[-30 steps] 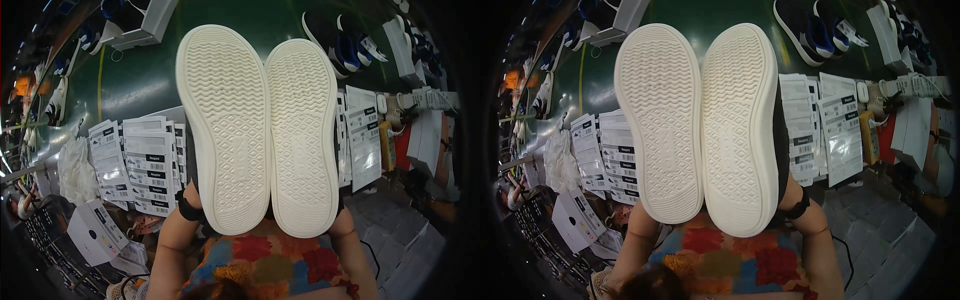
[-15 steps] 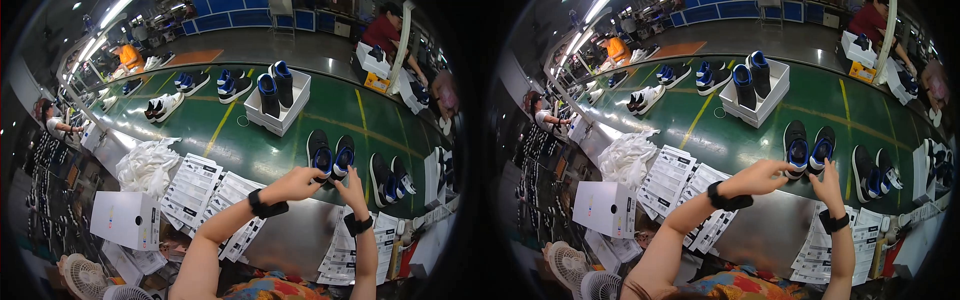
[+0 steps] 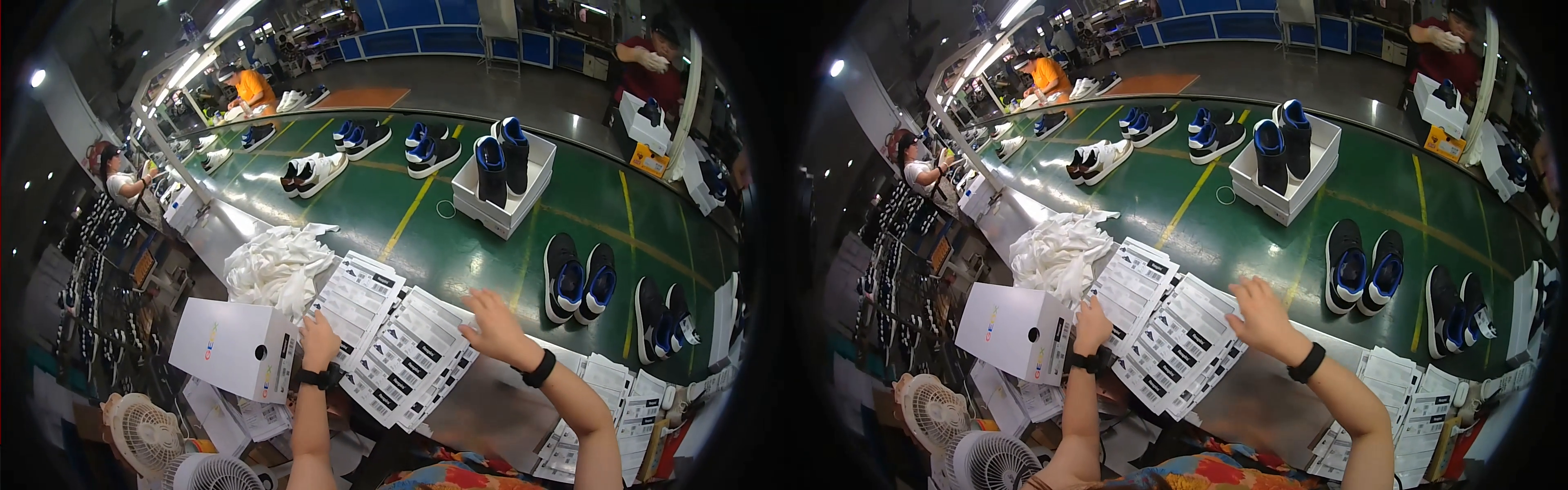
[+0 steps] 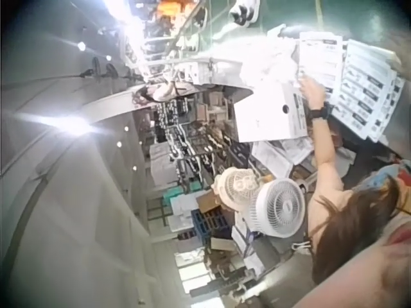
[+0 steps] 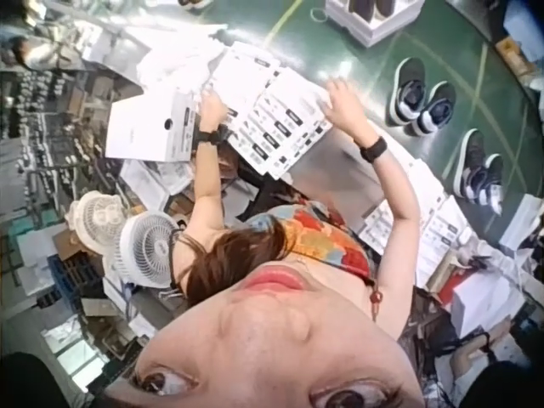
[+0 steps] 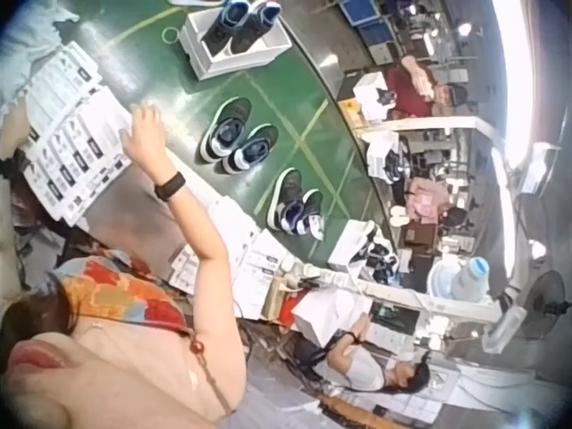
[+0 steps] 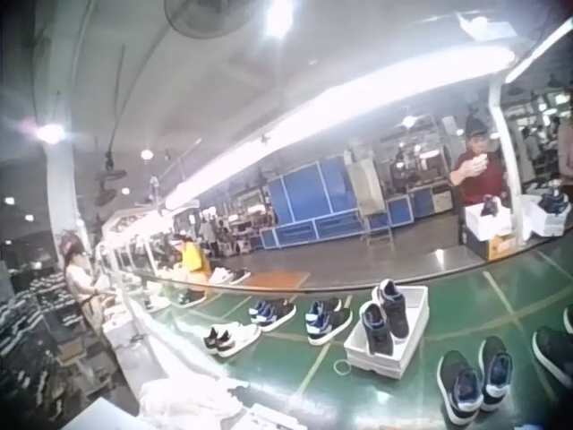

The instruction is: Checking shoe quality, inspecting soles, and sorting pairs near a conveyor belt.

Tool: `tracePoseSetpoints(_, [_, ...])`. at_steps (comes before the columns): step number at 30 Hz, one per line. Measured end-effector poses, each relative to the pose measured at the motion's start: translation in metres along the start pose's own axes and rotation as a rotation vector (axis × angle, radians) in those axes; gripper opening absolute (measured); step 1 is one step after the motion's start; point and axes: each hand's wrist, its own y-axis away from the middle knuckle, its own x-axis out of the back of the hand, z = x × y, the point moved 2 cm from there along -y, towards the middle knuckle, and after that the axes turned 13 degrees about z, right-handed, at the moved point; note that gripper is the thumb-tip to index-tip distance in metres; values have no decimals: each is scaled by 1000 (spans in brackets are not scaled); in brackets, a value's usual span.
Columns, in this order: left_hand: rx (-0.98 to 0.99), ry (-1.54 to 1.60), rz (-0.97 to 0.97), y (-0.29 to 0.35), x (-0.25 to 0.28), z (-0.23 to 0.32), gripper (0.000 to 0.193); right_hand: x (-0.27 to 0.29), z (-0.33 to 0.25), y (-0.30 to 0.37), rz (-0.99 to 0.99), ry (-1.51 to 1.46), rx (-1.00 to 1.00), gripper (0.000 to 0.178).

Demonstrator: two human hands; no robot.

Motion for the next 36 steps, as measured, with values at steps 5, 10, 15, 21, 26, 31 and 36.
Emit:
tracePoseSetpoints(5, [-23, 47, 107, 3, -12, -9, 48, -81, -38, -42, -99, -11, 215, 53])
tracePoseSetpoints(10, [-10, 1, 113, 2, -5, -4, 39, -147, -71, -67, -261, 25, 356, 55])
tracePoseSetpoints(15, [73, -6, 68, 4, 6, -4, 31, -170, -73, -65, -413, 180, 284, 48])
tracePoseSetpoints(21, [-4, 82, 236, 5, -7, -31, 22, -191, -59, -51, -346, 67, 248, 46])
tracePoseSetpoints(26, [-102, 6, 368, -3, -10, -46, 33, -227, -66, -55, -153, 83, 165, 30])
tracePoseSetpoints(31, [-263, 378, 410, -10, -15, 10, 33, -251, -22, -63, 130, 119, 130, 14])
tracePoseSetpoints(36, [-403, 484, 326, -2, -28, 50, 32, -244, 35, -44, 162, 134, 15, 14])
